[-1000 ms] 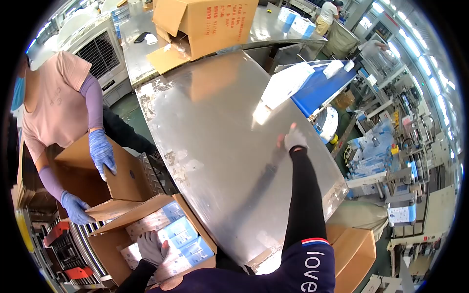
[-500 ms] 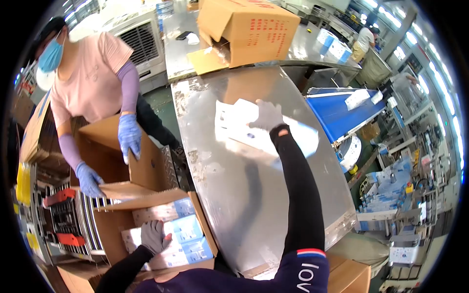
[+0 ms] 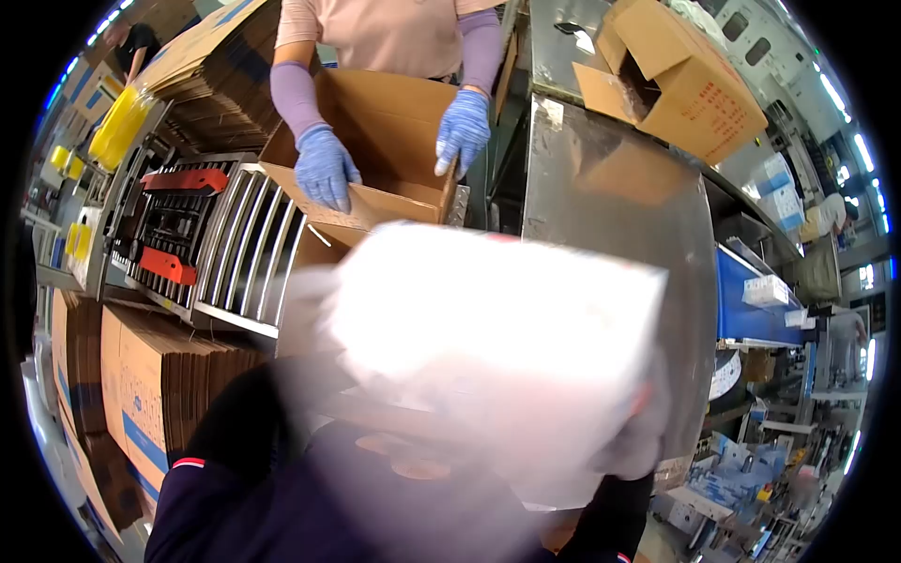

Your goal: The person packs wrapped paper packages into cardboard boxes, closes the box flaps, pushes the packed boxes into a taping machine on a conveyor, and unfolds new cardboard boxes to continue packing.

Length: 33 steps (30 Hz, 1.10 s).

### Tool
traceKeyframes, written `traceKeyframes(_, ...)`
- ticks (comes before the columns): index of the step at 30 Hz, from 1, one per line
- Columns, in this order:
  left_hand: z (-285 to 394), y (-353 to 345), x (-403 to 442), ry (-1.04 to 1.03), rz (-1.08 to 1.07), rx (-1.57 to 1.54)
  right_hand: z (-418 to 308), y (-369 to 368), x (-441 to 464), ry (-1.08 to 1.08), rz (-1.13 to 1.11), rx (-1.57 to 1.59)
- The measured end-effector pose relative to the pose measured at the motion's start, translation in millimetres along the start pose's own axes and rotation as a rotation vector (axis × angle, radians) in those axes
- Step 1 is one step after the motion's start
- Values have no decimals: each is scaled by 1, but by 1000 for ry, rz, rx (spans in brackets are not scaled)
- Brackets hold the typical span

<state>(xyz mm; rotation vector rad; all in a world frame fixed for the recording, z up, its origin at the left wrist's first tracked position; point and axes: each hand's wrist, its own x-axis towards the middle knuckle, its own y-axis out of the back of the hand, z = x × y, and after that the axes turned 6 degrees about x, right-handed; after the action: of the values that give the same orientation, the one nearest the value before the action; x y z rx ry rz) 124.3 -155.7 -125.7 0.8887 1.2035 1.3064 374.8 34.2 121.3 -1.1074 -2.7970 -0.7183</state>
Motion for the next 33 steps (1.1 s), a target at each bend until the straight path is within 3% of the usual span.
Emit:
traceKeyframes(2,9,12,-8,37,3,-1,-64,-70,37,-332,-394,860)
traceKeyframes(3,14,22,-11,60,4,1,-36,-110,56,189,-560,220)
traceKeyframes(4,18,31,-16,84,5,5,-9,-150,75,731,-407,-368)
traceKeyframes(6,28,44,-36,83,82,185,64,-239,101,426,-724,-656)
traceKeyframes(7,29,51,-49,52,158,368,106,-264,98,579,-683,-633)
traceKeyframes(8,21,59,-62,3,78,257,136,-274,94,584,-636,-468)
traceKeyframes(9,19,130,-64,41,-472,125,154,-271,89,588,-584,-303)
traceKeyframes(11,-9,166,-119,319,474,46,154,-233,64,550,-442,-426)
traceKeyframes(12,-15,198,-134,675,329,242,156,-217,51,533,-414,-596)
traceKeyframes(13,-34,201,-134,853,172,226,156,-204,41,507,-389,-767)
traceKeyframes(14,-69,175,-137,894,58,-130,146,-193,36,471,-452,-771)
traceKeyframes(15,-102,131,-142,680,308,-124,139,-183,35,442,-515,-776)
traceKeyframes(17,-138,151,-144,644,313,-82,172,-174,19,293,-239,-549)
traceKeyframes(18,-152,156,-152,640,272,-121,158,-175,10,-162,-79,41)
traceKeyframes(20,-180,160,-171,617,236,-145,185,-182,-16,-264,79,665)
traceKeyframes(24,-259,167,-222,540,325,-210,278,-239,-71,-590,58,602)
traceKeyframes(25,-282,169,-235,522,375,-201,254,-265,-72,-672,51,584)
traceKeyframes(27,-322,187,-266,573,350,-227,160,-297,-53,-493,156,55)
traceKeyframes(28,-337,192,-279,652,272,0,88,-313,-35,-384,141,115)
traceKeyframes(29,-354,185,-285,564,352,87,20,-329,-14,-278,123,171)
traceKeyframes(30,-365,170,-285,542,344,187,-35,-353,7,-229,-190,329)
traceKeyframes(31,-370,156,-281,487,278,254,-56,-388,8,-80,-457,243)
traceKeyframes(32,-352,171,-269,560,-13,265,-77,-424,8,93,-703,193)
traceKeyframes(33,-351,164,-261,476,-151,257,-77,-461,19,108,-945,-23)
